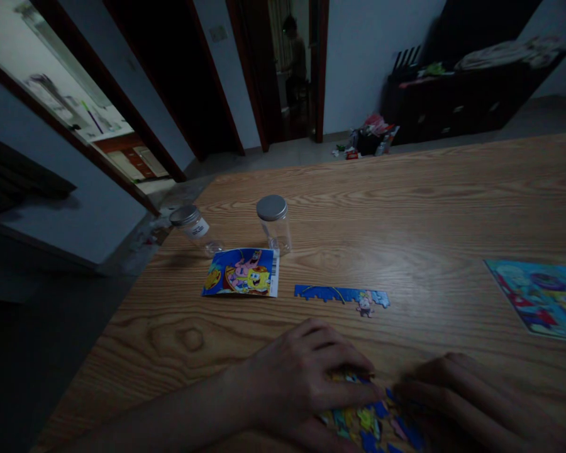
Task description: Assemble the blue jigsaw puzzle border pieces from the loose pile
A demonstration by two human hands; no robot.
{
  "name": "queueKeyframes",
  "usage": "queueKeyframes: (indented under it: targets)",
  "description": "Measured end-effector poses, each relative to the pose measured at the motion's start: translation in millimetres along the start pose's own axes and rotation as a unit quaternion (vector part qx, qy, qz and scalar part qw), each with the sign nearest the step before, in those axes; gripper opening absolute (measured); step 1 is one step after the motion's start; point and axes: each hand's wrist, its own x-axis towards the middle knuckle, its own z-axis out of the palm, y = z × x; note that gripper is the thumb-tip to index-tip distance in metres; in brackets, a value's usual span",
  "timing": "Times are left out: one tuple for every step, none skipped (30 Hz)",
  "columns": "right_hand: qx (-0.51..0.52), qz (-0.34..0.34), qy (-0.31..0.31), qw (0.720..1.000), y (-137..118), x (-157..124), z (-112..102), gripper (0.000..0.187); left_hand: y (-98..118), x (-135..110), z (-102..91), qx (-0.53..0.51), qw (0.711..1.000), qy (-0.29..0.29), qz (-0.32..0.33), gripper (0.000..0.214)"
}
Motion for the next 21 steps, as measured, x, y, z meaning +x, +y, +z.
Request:
queueKeyframes:
  targets:
    - [0.002, 0.005, 0.004, 1.0, -0.1, -0.9, 0.8, 0.028, 0.1, -0.2, 0.4, -0.001, 1.0, 0.0, -0.003, 0.056]
    - [0.004, 0.009, 0.007, 1.0, -0.1, -1.8, 1.6, 0.029, 0.1, -0.4, 0.7, -0.002, 1.0, -0.001, -0.006, 0.056]
    - [0.006, 0.012, 0.008, 1.0, 0.0, -2.6, 2.2, 0.03, 0.1, -0.5, 0.8, -0.004, 1.0, -0.002, -0.008, 0.056]
    - [0.007, 0.014, 0.008, 1.0, 0.0, -3.3, 2.4, 0.031, 0.2, -0.5, 0.6, -0.007, 1.0, -0.003, -0.011, 0.057]
    - [0.007, 0.017, 0.007, 1.0, -0.1, -4.0, 2.3, 0.032, 0.3, -0.4, 0.2, -0.011, 1.0, -0.003, -0.013, 0.057]
    - [0.006, 0.02, 0.004, 1.0, -0.5, -4.5, 1.8, 0.033, 0.6, -0.1, -0.6, -0.016, 1.0, -0.004, -0.016, 0.057]
    - [0.004, 0.025, -0.001, 1.0, -1.4, -4.9, 0.8, 0.033, 1.1, 0.4, -1.8, -0.021, 1.0, -0.007, -0.019, 0.057]
    - [0.002, 0.033, -0.009, 0.999, -2.8, -5.1, -0.7, 0.032, 1.7, 1.0, -3.3, -0.026, 0.999, -0.01, -0.022, 0.057]
    - [-0.002, 0.042, -0.019, 0.999, -4.9, -5.0, -2.5, 0.031, 2.5, 1.8, -5.1, -0.03, 0.999, -0.014, -0.026, 0.057]
    - [-0.006, 0.053, -0.031, 0.998, -7.5, -4.5, -4.6, 0.029, 3.5, 2.6, -7.1, -0.033, 0.999, -0.019, -0.029, 0.057]
    - [-0.01, 0.063, -0.041, 0.997, -10.5, -3.5, -6.8, 0.027, 4.5, 3.5, -9.1, -0.033, 0.999, -0.024, -0.034, 0.056]
    - [-0.014, 0.072, -0.051, 0.996, -13.8, -2.0, -9.0, 0.024, 5.5, 4.4, -11.1, -0.033, 0.998, -0.03, -0.038, 0.055]
    - [-0.017, 0.079, -0.056, 0.995, -17.0, 0.0, -11.1, 0.021, 6.3, 5.2, -12.9, -0.033, 0.998, -0.036, -0.043, 0.054]
    - [-0.019, 0.081, -0.062, 0.995, -20.1, 2.4, -13.1, 0.019, 7.1, 5.8, -14.5, -0.032, 0.998, -0.039, -0.047, 0.053]
    - [-0.022, 0.083, -0.065, 0.994, -22.9, 4.9, -14.8, 0.017, 7.6, 6.4, -15.8, -0.034, 0.997, -0.043, -0.05, 0.053]
    - [-0.027, 0.081, -0.068, 0.994, -25.1, 7.5, -16.4, 0.017, 8.0, 6.8, -16.8, -0.035, 0.997, -0.043, -0.052, 0.053]
    - [-0.032, 0.079, -0.07, 0.994, -26.9, 9.9, -17.6, 0.017, 8.3, 7.1, -17.5, -0.036, 0.997, -0.042, -0.053, 0.053]
    - [-0.037, 0.076, -0.071, 0.994, -28.1, 12.0, -18.6, 0.017, 8.4, 7.4, -17.9, -0.037, 0.997, -0.04, -0.052, 0.053]
    - [-0.041, 0.075, -0.072, 0.994, -28.9, 13.4, -19.2, 0.017, 8.4, 7.6, -18.1, -0.035, 0.997, -0.038, -0.05, 0.052]
    - [-0.044, 0.074, -0.072, 0.994, -29.2, 14.3, -19.4, 0.017, 8.3, 7.8, -18.0, -0.034, 0.998, -0.036, -0.048, 0.05]
    - [-0.045, 0.075, -0.073, 0.994, -29.2, 14.6, -19.2, 0.017, 8.2, 7.8, -17.7, -0.032, 0.998, -0.034, -0.045, 0.049]
